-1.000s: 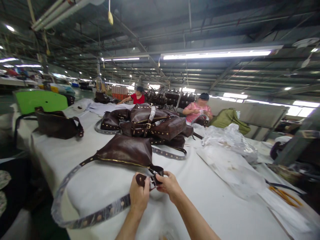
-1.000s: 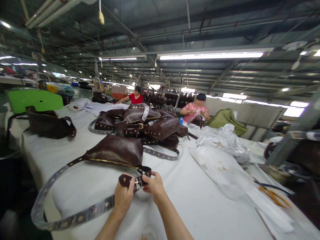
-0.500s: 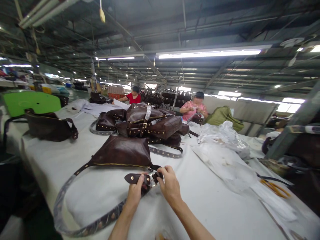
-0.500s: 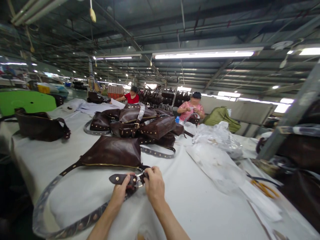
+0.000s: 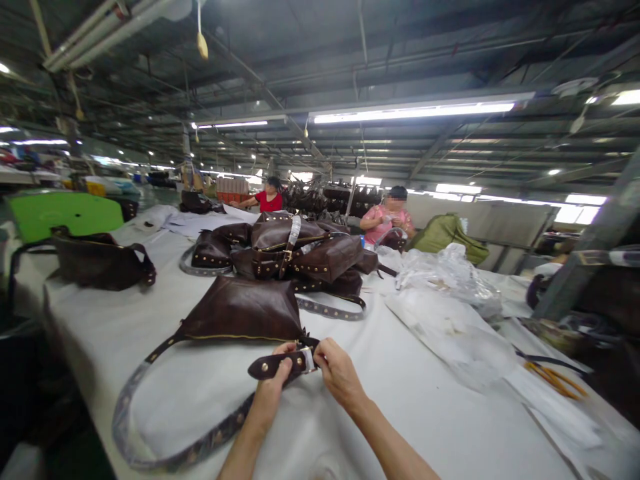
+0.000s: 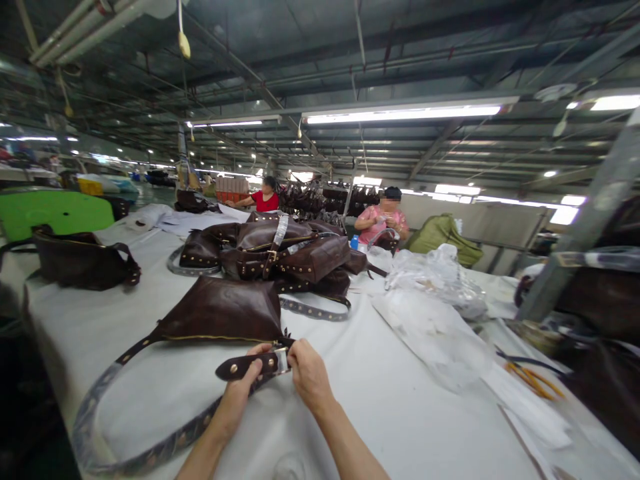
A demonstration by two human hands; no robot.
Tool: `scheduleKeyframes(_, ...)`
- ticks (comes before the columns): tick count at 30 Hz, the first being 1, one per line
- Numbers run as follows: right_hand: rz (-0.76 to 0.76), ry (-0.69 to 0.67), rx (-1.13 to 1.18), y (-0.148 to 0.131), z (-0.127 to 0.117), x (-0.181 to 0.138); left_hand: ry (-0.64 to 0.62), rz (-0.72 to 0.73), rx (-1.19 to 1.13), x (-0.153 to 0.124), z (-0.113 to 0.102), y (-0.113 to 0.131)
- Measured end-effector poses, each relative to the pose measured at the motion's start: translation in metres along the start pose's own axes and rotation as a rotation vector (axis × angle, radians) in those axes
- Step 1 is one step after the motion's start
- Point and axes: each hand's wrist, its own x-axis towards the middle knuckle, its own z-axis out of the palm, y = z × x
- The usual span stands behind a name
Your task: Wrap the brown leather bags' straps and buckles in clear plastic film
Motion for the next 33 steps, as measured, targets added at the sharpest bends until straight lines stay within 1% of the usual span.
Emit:
scheduleKeyframes(3, 0.117, 0.072, 0.095, 0.012, -0.014, 0.000, -0.128, 0.160, 0.402, -0.002, 0.000, -0.006)
scheduleKeyframes(5, 0.222, 0.130, 0.171, 0.022, -0.024, -0.001, -0.189, 0.193, 0.613, -0.001, 0.001, -0.010)
scheduleKeyframes(9, 0.446, 0.212, 0.352, 0.041, -0.042, -0.006, -0.179, 0.203, 0.853, 0.004, 0.003, -0.007)
scheduleKeyframes(11, 0.519, 0.220, 0.454, 0.045, -0.049, -0.011, -0.181, 0.225, 0.903, 0.005, -0.001, 0.000)
scheduleKeyframes(13, 0.556, 0.208, 0.551, 0.043, -0.054, -0.017, -0.208, 0.236, 0.894, 0.005, -0.010, 0.010)
scheduleKeyframes(15, 0.567, 0.173, 0.639, 0.037, -0.058, -0.024, -0.276, 0.221, 0.844, 0.003, -0.021, 0.022)
scheduleKeyframes(17, 0.557, 0.123, 0.719, 0.029, -0.059, -0.032, -0.365, 0.169, 0.792, 0.002, -0.031, 0.034)
scheduleKeyframes(18, 0.546, 0.091, 0.754, 0.025, -0.060, -0.036, -0.390, 0.130, 0.781, 0.001, -0.034, 0.038)
scheduleKeyframes(19, 0.534, 0.058, 0.785, 0.021, -0.059, -0.040, -0.399, 0.089, 0.783, 0.000, -0.034, 0.042)
scheduleKeyframes(21, 0.511, -0.024, 0.828, 0.015, -0.058, -0.047, -0.408, 0.033, 0.812, -0.001, -0.027, 0.046)
scheduleKeyframes(23, 0.500, -0.105, 0.847, 0.012, -0.059, -0.052, -0.460, 0.040, 0.854, -0.002, -0.015, 0.047)
scheduleKeyframes(25, 0.502, -0.116, 0.849, 0.015, -0.065, -0.055, -0.504, 0.077, 0.915, 0.002, -0.010, 0.045)
scheduleKeyframes(26, 0.508, -0.077, 0.847, 0.020, -0.071, -0.056, -0.492, 0.088, 0.968, 0.005, -0.012, 0.043)
scheduleKeyframes(28, 0.529, 0.074, 0.840, 0.034, -0.086, -0.058, -0.413, 0.075, 1.107, 0.015, -0.027, 0.040)
scheduleKeyframes(31, 0.582, 0.312, 0.833, 0.060, -0.113, -0.061, -0.347, 0.004, 1.299, 0.025, -0.064, 0.035)
scheduleKeyframes(33, 0.619, 0.397, 0.831, 0.076, -0.128, -0.065, -0.342, -0.002, 1.365, 0.026, -0.085, 0.035)
